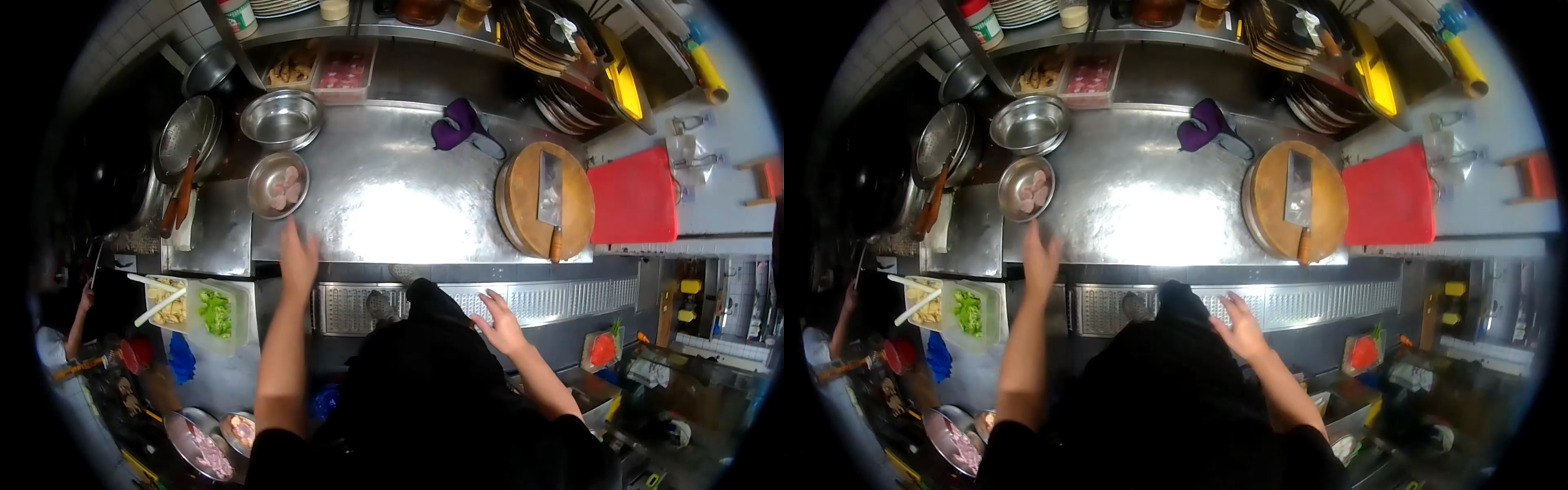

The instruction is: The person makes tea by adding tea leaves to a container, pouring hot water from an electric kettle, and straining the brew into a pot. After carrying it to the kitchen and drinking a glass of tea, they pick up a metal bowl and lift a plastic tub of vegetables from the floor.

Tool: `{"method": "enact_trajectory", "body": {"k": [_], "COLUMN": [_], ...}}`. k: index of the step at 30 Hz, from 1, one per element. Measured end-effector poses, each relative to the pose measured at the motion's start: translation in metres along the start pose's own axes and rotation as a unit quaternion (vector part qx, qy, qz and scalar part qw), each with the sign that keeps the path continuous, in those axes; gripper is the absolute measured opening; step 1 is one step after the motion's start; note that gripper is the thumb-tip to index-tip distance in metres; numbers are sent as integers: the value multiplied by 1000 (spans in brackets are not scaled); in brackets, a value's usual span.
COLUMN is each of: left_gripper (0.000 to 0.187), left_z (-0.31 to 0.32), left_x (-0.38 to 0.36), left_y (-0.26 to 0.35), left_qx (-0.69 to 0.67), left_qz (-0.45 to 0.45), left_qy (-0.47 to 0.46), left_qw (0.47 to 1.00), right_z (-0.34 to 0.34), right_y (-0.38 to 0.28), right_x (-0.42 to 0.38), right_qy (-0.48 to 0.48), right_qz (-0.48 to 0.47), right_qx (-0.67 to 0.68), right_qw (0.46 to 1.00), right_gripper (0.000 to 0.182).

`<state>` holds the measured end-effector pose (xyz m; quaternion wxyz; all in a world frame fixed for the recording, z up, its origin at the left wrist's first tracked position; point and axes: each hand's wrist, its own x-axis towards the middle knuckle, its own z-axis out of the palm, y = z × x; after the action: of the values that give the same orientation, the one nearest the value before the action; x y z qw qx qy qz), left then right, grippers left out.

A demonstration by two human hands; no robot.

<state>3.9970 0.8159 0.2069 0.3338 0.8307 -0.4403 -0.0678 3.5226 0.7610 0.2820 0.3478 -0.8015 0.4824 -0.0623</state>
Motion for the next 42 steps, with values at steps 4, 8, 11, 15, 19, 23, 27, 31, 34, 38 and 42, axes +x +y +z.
{"method": "enact_trajectory", "body": {"k": [4,8,11,15,19,23,27,31,34,38,42], "left_gripper": [77,75,60,64,61,42,25,18,18,22,30], "left_z": [-8,-5,22,0,-36,-43,-6,66,124,207,283], "left_x": [136,225,274,266,198,88,-42,-158,-229,-288,-322], "left_y": [4,-28,-98,-87,-37,51,172,293,388,499,591], "left_qx": [106,185,205,254,255,207,89,-24,-74,-160,-197], "left_qz": [51,17,61,67,98,127,160,169,167,306,381], "left_qy": [155,0,-16,23,56,74,39,-16,-103,-233,-344], "left_qw": [981,983,977,965,960,967,982,985,978,909,835], "right_z": [8,12,2,42,86,63,41,16,-19,-34,-46], "right_y": [27,35,46,104,167,206,283,362,408,466,483], "right_x": [-93,-168,-219,-289,-335,-347,-393,-468,-512,-553,-564], "right_qy": [62,203,155,247,222,174,202,241,228,264,282], "right_qz": [108,160,325,334,428,525,578,644,698,722,708], "right_qx": [-18,-63,-31,-72,-23,31,-5,-31,-10,4,65], "right_qw": [992,964,932,907,876,833,791,725,679,639,645], "right_gripper": [51,31,39,41,46,59,64,64,63,66,66]}}
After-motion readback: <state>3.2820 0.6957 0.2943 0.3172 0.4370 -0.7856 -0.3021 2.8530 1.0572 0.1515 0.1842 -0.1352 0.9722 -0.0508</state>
